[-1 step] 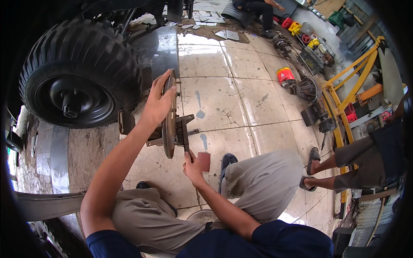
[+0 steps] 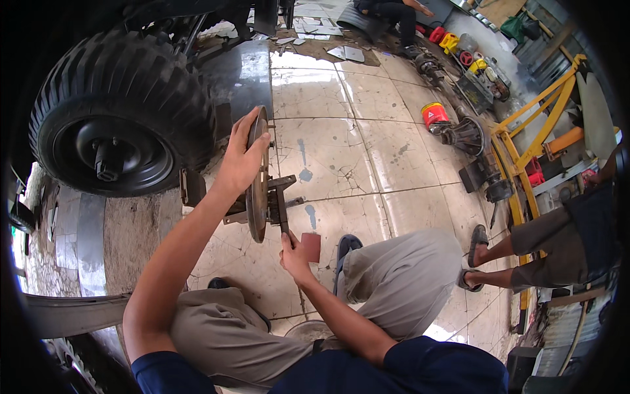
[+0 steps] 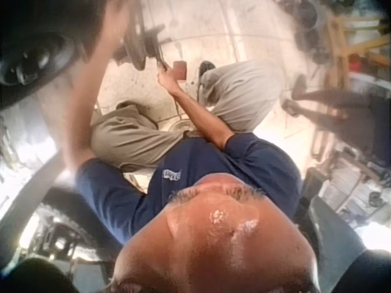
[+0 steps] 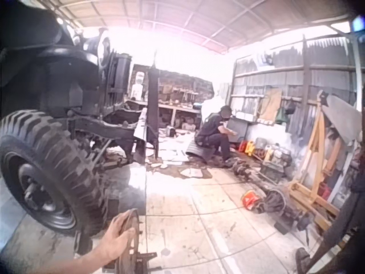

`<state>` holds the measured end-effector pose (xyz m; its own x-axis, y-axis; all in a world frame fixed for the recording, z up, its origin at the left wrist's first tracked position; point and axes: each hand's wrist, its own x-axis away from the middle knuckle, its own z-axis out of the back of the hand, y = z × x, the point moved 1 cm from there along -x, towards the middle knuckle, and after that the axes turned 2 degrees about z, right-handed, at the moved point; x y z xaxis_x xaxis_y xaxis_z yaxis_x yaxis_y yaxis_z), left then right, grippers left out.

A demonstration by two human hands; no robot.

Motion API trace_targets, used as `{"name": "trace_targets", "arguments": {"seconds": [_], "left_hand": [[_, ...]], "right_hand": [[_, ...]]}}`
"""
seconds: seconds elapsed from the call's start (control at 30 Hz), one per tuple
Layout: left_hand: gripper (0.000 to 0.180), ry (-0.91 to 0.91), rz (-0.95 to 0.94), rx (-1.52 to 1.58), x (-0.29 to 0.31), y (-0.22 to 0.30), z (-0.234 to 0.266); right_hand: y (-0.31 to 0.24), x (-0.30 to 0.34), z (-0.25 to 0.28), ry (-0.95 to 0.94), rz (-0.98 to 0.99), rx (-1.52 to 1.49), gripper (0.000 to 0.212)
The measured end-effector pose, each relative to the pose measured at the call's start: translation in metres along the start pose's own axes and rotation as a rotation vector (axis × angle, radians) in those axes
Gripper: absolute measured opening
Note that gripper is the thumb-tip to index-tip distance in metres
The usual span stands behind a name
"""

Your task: The person sits on the floor and uses a wire brush to clean a brake assembly. They scrub the caliper and backing plate, then attach the assembly to a brake drum and continue scrubbing the drum surface.

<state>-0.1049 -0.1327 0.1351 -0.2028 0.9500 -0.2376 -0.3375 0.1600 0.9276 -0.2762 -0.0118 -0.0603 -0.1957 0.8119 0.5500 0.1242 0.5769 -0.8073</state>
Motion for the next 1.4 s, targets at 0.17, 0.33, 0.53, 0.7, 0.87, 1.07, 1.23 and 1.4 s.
{"name": "trace_targets", "arguments": {"seconds": [0.17, 0.33, 0.53, 0.7, 0.87, 1.07, 1.23, 1.4], "left_hand": [[0.051, 0.004, -0.023, 0.004, -0.005, 0.007, -0.003], [0.050, -0.007, -0.018, 0.036, -0.009, -0.002, -0.005], [0.050, -0.018, 0.010, 0.084, -0.008, 0.003, -0.003], [0.052, 0.002, 0.074, 0.024, -0.010, -0.005, 0.005], [0.055, 0.027, 0.092, -0.026, -0.005, 0.003, 0.009], [0.056, 0.013, 0.068, 0.006, -0.008, 0.012, -0.002], [0.056, -0.004, 0.115, -0.026, -0.005, 0.012, 0.001], [0.055, 0.010, 0.081, -0.057, -0.008, 0.004, 0.002]], "right_hand": [[0.012, -0.011, 0.002, 0.126, 0.304, 0.319, 0.054], [0.014, -0.014, 0.003, 0.112, 0.291, 0.238, 0.049], [0.011, -0.018, 0.009, 0.129, 0.138, 0.262, 0.054], [-0.019, 0.005, -0.013, 0.082, 0.370, 0.216, 0.050], [-0.031, 0.008, -0.010, 0.048, 0.276, 0.219, 0.048], [0.002, -0.010, 0.013, 0.070, 0.166, 0.220, 0.048], [-0.007, 0.009, -0.007, 0.083, 0.280, 0.180, 0.049], [-0.013, 0.009, -0.006, 0.056, 0.164, 0.169, 0.048]]}}
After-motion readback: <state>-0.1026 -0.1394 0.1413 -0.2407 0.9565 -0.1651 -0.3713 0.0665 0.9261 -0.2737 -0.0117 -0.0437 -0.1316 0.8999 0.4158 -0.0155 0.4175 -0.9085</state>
